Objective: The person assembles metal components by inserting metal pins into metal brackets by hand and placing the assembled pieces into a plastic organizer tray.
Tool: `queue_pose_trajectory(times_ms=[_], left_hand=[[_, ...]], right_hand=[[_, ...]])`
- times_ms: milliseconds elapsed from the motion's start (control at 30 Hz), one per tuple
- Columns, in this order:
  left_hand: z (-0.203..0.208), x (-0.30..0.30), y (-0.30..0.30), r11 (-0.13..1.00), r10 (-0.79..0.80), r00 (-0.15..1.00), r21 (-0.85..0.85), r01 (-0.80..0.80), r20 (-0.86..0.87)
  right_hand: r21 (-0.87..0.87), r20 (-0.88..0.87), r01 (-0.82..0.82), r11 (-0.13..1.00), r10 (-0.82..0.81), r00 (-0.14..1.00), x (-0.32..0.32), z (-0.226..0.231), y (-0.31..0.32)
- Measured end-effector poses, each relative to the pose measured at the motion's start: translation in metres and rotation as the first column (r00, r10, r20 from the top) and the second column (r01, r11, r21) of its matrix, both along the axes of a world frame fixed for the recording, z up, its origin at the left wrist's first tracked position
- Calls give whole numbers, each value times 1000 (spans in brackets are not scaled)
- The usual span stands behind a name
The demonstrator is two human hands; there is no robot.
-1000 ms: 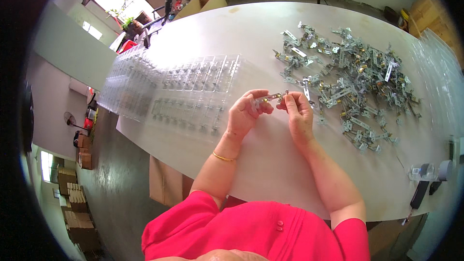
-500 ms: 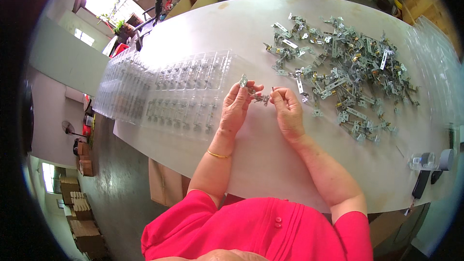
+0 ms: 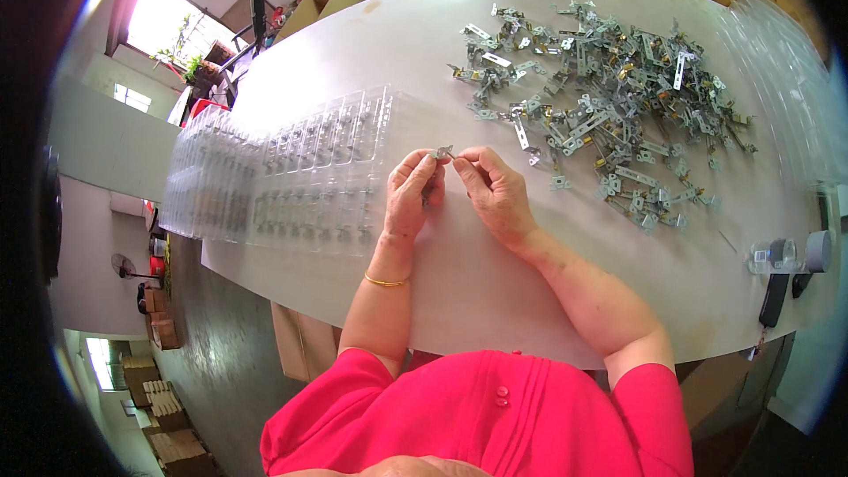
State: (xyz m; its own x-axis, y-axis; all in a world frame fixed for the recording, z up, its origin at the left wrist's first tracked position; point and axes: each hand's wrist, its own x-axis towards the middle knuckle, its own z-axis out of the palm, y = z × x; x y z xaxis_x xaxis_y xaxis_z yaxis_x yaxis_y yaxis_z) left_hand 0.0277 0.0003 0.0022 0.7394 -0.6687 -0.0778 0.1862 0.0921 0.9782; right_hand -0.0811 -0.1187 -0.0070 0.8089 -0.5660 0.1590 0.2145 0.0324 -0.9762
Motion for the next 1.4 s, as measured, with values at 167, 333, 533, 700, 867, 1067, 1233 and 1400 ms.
queue_pose_trajectory(times_ms=[167, 333, 533, 700, 867, 1067, 1233, 1400], left_hand=[[-1, -1, 0, 999, -17, 998, 33, 15, 66], [-2, -2, 0, 999, 19, 990, 36, -24, 141], [1, -3, -1, 997, 20, 987, 74, -33, 160], [-8, -1, -2, 989, 53, 934, 110, -98, 352], [-7, -7, -5, 978, 9, 902, 186, -99, 432], [-4, -11, -7, 966, -57, 783, 232, -113, 620], [-2, -13, -5, 966, -123, 727, 248, -68, 676], [2, -2, 0, 998, -12, 998, 60, 9, 61]], right_hand=[[-68, -24, 25, 997, -26, 999, 1, -3, -2], [-125, -35, 50, 991, -55, 998, 1, -4, -1], [-160, 10, 81, 984, -80, 997, 1, -6, -3], [-125, -2, 92, 988, -93, 996, 3, -6, -1], [-123, 2, 73, 990, -73, 997, 2, -4, -1], [-329, 64, 145, 933, -131, 989, 3, -5, -5], [-388, 145, 248, 888, -207, 968, 4, -2, -4], [-120, 66, 193, 974, -186, 980, 3, 4, -8]])
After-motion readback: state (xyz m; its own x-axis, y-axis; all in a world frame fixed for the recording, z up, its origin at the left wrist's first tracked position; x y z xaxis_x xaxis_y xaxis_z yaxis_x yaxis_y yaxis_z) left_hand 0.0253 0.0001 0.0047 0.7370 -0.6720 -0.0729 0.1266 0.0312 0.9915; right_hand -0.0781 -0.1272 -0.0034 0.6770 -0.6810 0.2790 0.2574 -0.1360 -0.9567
